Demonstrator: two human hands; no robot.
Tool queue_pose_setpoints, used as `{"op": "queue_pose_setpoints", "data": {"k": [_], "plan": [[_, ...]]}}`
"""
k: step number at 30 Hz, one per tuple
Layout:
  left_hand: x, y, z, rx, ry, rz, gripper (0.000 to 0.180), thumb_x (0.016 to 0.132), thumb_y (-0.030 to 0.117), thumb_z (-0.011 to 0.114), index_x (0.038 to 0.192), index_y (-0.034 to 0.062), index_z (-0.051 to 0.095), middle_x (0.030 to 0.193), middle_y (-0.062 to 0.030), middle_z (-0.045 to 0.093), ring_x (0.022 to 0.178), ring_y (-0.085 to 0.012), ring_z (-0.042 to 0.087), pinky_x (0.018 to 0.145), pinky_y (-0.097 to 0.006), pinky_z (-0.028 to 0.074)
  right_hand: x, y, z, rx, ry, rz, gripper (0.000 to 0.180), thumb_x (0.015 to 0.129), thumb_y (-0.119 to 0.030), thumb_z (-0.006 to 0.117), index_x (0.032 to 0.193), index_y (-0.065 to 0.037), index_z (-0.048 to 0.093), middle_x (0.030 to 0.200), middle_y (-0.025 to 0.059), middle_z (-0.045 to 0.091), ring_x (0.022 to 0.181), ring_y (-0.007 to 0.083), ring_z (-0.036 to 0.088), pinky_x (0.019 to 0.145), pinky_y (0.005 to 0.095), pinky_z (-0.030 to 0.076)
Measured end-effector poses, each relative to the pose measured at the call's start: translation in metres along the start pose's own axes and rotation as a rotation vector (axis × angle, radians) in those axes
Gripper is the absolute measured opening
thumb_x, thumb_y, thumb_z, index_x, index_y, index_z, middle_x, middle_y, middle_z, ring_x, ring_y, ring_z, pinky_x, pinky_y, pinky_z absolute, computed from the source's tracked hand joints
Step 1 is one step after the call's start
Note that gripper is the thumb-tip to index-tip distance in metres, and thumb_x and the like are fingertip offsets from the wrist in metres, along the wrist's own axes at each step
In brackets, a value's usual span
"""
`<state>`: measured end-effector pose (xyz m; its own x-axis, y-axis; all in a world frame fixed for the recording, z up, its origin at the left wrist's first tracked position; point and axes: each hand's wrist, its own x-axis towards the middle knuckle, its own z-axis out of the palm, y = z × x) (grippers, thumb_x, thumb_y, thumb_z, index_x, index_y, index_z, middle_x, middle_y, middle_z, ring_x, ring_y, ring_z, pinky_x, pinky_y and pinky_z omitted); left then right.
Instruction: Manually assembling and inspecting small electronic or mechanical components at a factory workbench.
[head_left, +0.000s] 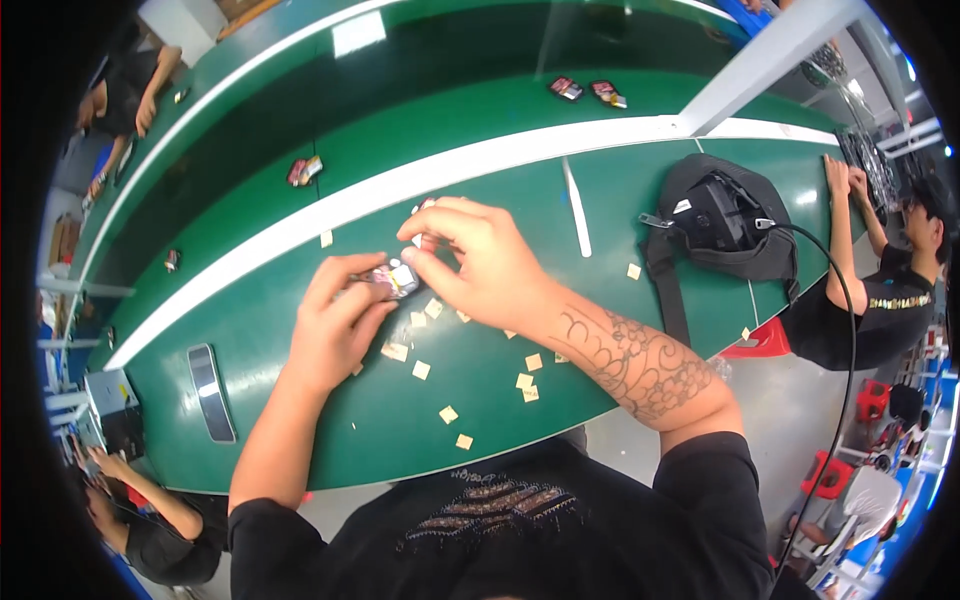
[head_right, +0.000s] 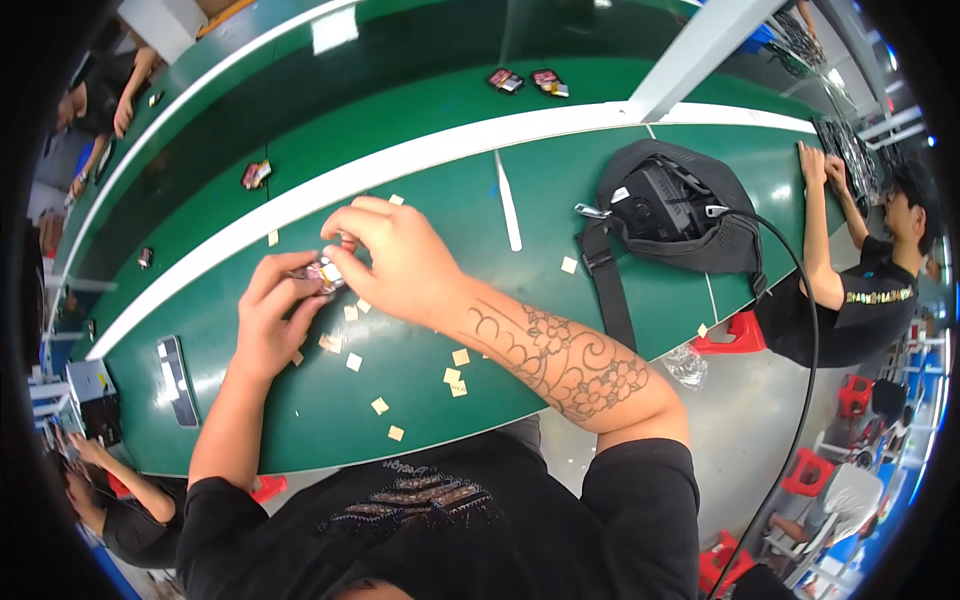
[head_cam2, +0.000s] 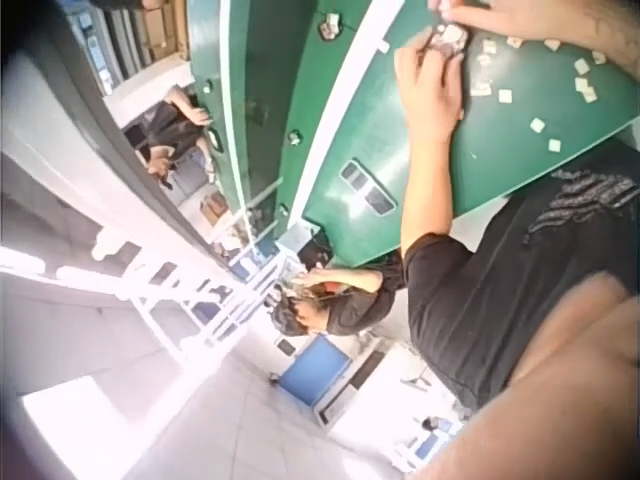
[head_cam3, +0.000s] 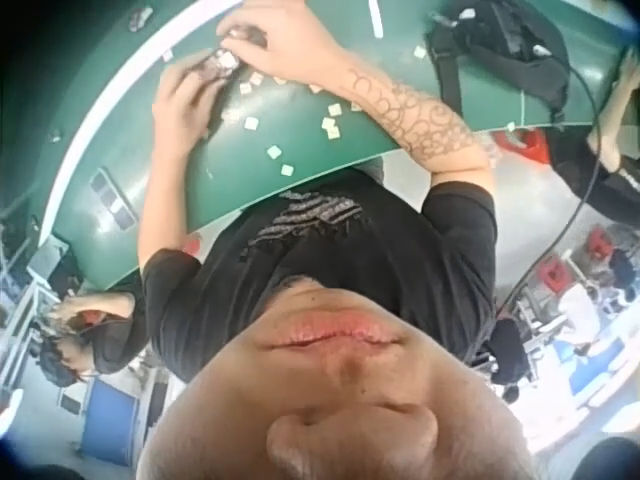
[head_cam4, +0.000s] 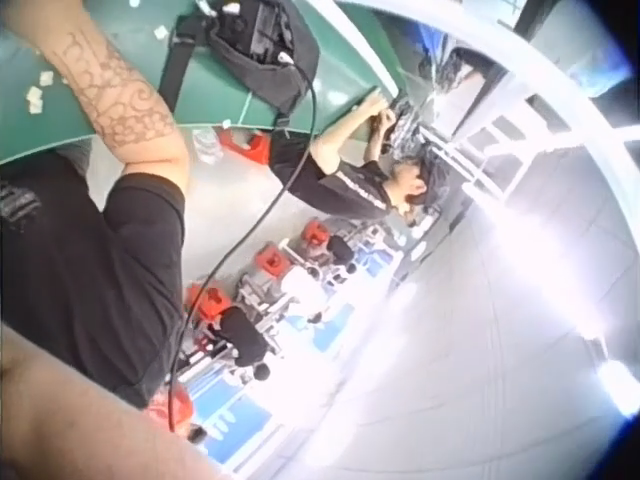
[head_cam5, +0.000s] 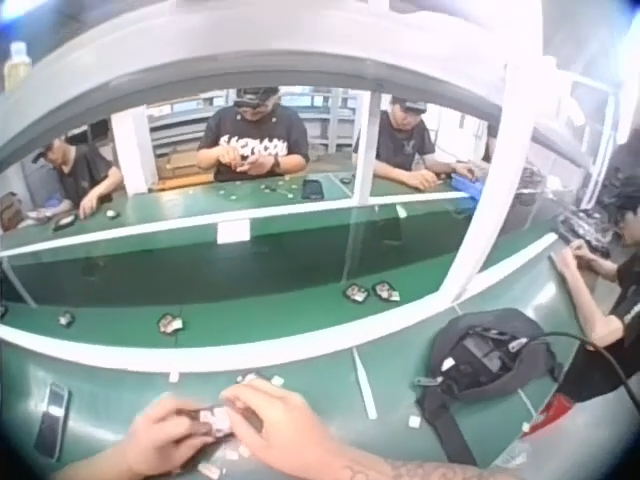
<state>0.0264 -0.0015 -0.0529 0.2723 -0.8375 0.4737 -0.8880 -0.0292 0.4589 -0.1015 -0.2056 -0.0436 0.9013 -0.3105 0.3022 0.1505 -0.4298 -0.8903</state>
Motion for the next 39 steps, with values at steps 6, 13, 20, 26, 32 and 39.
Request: {"op": "queue_pose_setpoints", "data": {"k": [6, 13, 20, 26, 32, 39], "plan": [[0.094, -0.040, 0.013, -0.046, 0.080, -0.055, 0.029, 0.086, -0.005, 0.079, 0.112, 0.0030, 0.069, 0.116, -0.0157, 0.073, 0.106, -0.0292, 0.073, 0.086, -0.039, 0.058, 0.002, 0.000, 0.004, 0.092, 0.177, -0.234, 0.015, 0.097, -0.005, 0.075, 0.111, 0.001, 0.071, 0.096, 0.0102, 0.069, 0.078, 0.0170, 0.068, 0.073, 0.0301, 0.056], [0.218, -0.081, 0.098, 0.078, -0.172, -0.009, 0.040, 0.089, 0.015, 0.080, 0.125, 0.0089, 0.066, 0.113, -0.0154, 0.071, 0.113, -0.0363, 0.067, 0.100, -0.047, 0.053, 0.006, 0.004, -0.007, 0.101, 0.372, -0.278, 0.012, 0.100, -0.005, 0.069, 0.111, -0.001, 0.065, 0.096, 0.0112, 0.069, 0.077, 0.0197, 0.068, 0.073, 0.0328, 0.057], [0.320, -0.039, 0.182, 0.092, -0.274, 0.245, 0.060, 0.092, 0.021, 0.078, 0.147, 0.0138, 0.057, 0.139, -0.0146, 0.066, 0.133, -0.0385, 0.060, 0.112, -0.052, 0.048, 0.008, 0.006, -0.015, 0.119, 0.501, -0.312, 0.007, 0.103, -0.004, 0.063, 0.109, -0.002, 0.062, 0.089, 0.0089, 0.064, 0.070, 0.0171, 0.064, 0.067, 0.0313, 0.054], [0.375, -0.027, 0.230, 0.081, -0.445, 0.320, 0.057, 0.091, 0.010, 0.079, 0.146, 0.0043, 0.063, 0.134, -0.0175, 0.073, 0.126, -0.0370, 0.067, 0.108, -0.044, 0.054, 0.012, 0.007, -0.017, 0.364, 0.599, -0.196, 0.005, 0.105, -0.006, 0.061, 0.103, -0.003, 0.057, 0.079, 0.0071, 0.058, 0.062, 0.0166, 0.058, 0.061, 0.0322, 0.048], [0.378, 0.002, 0.223, 0.137, -0.499, 0.320, 0.032, 0.093, 0.009, 0.077, 0.124, 0.0091, 0.079, 0.117, -0.0149, 0.077, 0.111, -0.0368, 0.071, 0.100, -0.046, 0.057, 0.014, 0.015, -0.018, 0.405, 0.606, -0.174, 0.004, 0.106, -0.004, 0.059, 0.104, -0.003, 0.057, 0.077, 0.0054, 0.057, 0.064, 0.0126, 0.056, 0.061, 0.0299, 0.047], [0.325, 0.007, 0.166, 0.240, -0.267, 0.350, 0.026, 0.097, 0.014, 0.070, 0.122, 0.0118, 0.080, 0.109, -0.0091, 0.074, 0.109, -0.0326, 0.069, 0.092, -0.046, 0.056, 0.015, 0.011, -0.013, 0.474, 0.596, -0.178, 0.010, 0.110, -0.005, 0.058, 0.100, -0.002, 0.057, 0.072, -0.0006, 0.053, 0.061, 0.0038, 0.048, 0.055, 0.0246, 0.040]]}}
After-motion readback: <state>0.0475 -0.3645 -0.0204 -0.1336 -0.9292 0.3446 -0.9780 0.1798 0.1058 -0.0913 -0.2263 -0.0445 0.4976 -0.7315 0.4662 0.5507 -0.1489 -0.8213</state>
